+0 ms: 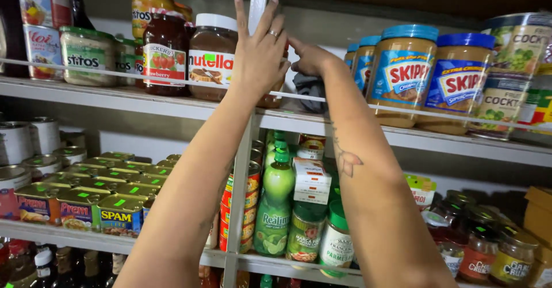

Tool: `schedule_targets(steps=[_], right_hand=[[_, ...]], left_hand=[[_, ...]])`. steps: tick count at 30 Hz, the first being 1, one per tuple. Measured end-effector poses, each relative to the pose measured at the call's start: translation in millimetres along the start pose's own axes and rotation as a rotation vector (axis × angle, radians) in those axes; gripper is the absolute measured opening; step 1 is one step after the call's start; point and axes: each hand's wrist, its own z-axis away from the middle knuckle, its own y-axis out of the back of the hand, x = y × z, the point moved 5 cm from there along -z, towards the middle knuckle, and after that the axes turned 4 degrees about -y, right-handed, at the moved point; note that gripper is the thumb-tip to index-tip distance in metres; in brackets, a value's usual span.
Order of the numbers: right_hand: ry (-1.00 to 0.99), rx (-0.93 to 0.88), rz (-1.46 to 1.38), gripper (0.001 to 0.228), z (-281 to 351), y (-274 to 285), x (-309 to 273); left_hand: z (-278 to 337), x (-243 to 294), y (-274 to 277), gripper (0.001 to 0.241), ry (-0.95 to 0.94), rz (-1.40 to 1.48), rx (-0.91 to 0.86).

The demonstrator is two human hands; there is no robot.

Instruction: Wiping various jars from a grocery shelf with a cloth and placing them into a plastic basket.

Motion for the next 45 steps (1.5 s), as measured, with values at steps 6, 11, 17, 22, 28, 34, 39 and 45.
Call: schedule_targets(steps=[6, 11, 17, 22, 28, 34, 39, 45], right_hand=[[0.120, -0.058, 0.112, 0.078, -38.2, -15.3, 27.2], [-0.102, -0.126, 0.162, 0.093, 6.5, 1.7, -8.1], [-0.137, -0.122, 0.174, 0.096, 11.9, 4.0, -12.2], [-0.126, -0.114, 0.241, 0.094, 10.5, 4.9, -11.4], [-0.085, -0.065, 0.273, 0.097, 3.4, 4.8, -8.5], [-0.151, -0.122, 0.255, 0.101, 16.2, 5.8, -15.0], [-0.082, -0.078, 0.233, 0.092, 13.4, 2.2, -9.6], [-0.002, 0.422, 0.436, 0.046, 2.2, 16.9, 16.7]], left_hand=[[2.0, -0.4, 0.8, 0.039, -0.011, 0.049, 0.088], [2.9, 0.7, -0.5, 0.041, -0.009, 0.055, 0.108], [2.7, 2.1, -5.5, 0.046, -0.001, -0.009, 0.060], [2.4, 1.5, -7.1, 0.056, 0.001, -0.026, 0.059], [2.2, 1.8, -7.4, 0.052, 0.001, -0.010, 0.059], [2.0, 0.8, -6.0, 0.051, 0.017, -0.004, 0.037], [1.3, -0.2, -9.6, 0.046, 0.022, 0.104, 0.021], [2.6, -1.4, -12.2, 0.045, 0.017, 0.170, 0.077]])
